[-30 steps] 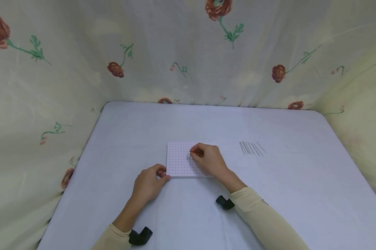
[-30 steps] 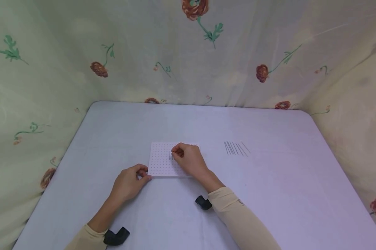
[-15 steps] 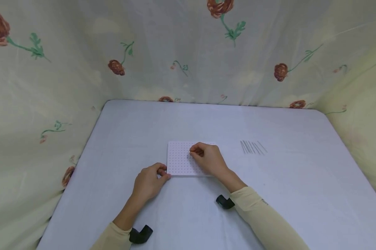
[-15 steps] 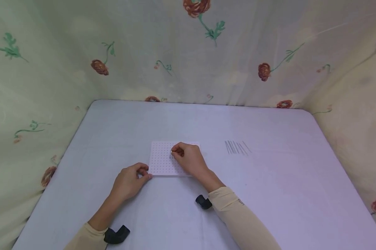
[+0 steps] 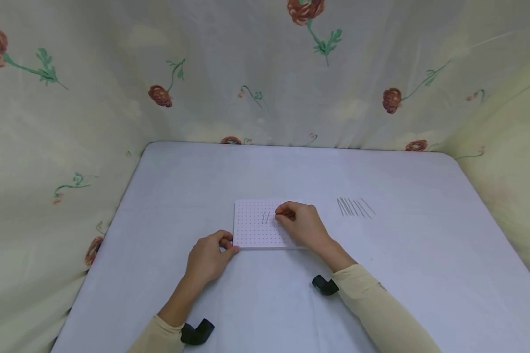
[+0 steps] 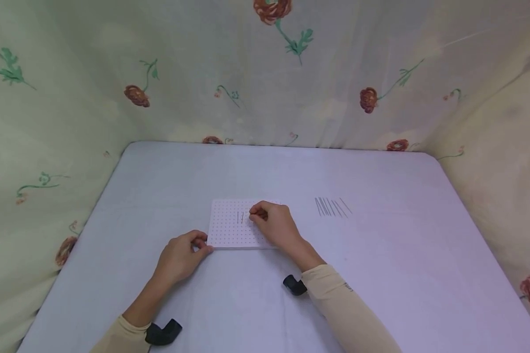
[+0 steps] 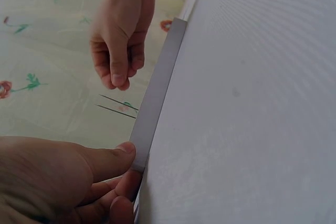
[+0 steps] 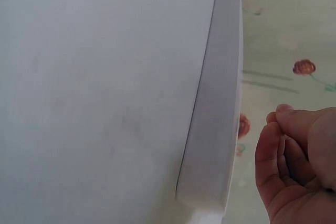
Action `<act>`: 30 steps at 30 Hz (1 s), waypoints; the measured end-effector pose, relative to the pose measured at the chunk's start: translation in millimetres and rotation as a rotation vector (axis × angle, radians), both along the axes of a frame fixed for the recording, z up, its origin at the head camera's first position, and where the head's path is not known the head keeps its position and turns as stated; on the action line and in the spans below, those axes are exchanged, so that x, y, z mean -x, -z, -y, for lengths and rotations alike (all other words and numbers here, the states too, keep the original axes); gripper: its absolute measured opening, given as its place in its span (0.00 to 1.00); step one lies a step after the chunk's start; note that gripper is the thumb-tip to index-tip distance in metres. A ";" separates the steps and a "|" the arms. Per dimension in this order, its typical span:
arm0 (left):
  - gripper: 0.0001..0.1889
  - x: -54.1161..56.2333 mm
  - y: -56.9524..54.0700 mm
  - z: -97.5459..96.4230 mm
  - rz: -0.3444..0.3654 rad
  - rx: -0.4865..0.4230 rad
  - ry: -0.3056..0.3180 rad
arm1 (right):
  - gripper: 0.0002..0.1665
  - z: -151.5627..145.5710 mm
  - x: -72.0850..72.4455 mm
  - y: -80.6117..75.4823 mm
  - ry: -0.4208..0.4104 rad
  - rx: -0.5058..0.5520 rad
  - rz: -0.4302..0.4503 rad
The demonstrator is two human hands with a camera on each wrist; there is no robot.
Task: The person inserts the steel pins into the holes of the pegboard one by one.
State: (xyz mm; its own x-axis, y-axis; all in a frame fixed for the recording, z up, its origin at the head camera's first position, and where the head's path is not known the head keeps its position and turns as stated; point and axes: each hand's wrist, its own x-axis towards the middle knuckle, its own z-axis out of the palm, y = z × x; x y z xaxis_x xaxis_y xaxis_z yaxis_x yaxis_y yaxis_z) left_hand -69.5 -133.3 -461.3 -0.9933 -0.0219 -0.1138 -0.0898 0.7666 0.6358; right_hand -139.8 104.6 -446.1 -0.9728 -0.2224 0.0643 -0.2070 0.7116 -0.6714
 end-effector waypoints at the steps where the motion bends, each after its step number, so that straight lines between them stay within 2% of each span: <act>1: 0.16 -0.2 0.2 0.1 -0.001 0.001 -0.002 | 0.04 -4.0 0.4 0.0 0.011 0.007 0.004; 7: 0.16 -2.8 0.3 0.8 0.002 -0.004 -0.004 | 0.06 -37.2 5.3 -1.6 0.116 0.039 0.053; 14: 0.16 -3.5 0.9 3.2 -0.002 0.006 0.002 | 0.11 -92.8 13.8 -3.4 0.262 0.047 0.026; 23: 0.16 -1.3 -1.3 1.5 -0.010 -0.004 0.012 | 0.18 -154.8 15.7 -10.6 0.439 0.058 0.072; 30: 0.16 -1.2 -1.8 -0.7 -0.015 -0.007 0.018 | 0.21 -187.3 13.2 -10.0 0.521 -0.008 0.103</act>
State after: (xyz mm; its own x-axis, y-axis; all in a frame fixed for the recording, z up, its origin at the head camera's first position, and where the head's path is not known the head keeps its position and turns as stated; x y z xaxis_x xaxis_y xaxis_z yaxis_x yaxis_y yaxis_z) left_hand -68.3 -132.6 -459.5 -0.9951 -0.0029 -0.0989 -0.0661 0.7633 0.6426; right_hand -153.0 291.9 -436.0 -0.9557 0.2921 -0.0376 0.2424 0.7077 -0.6636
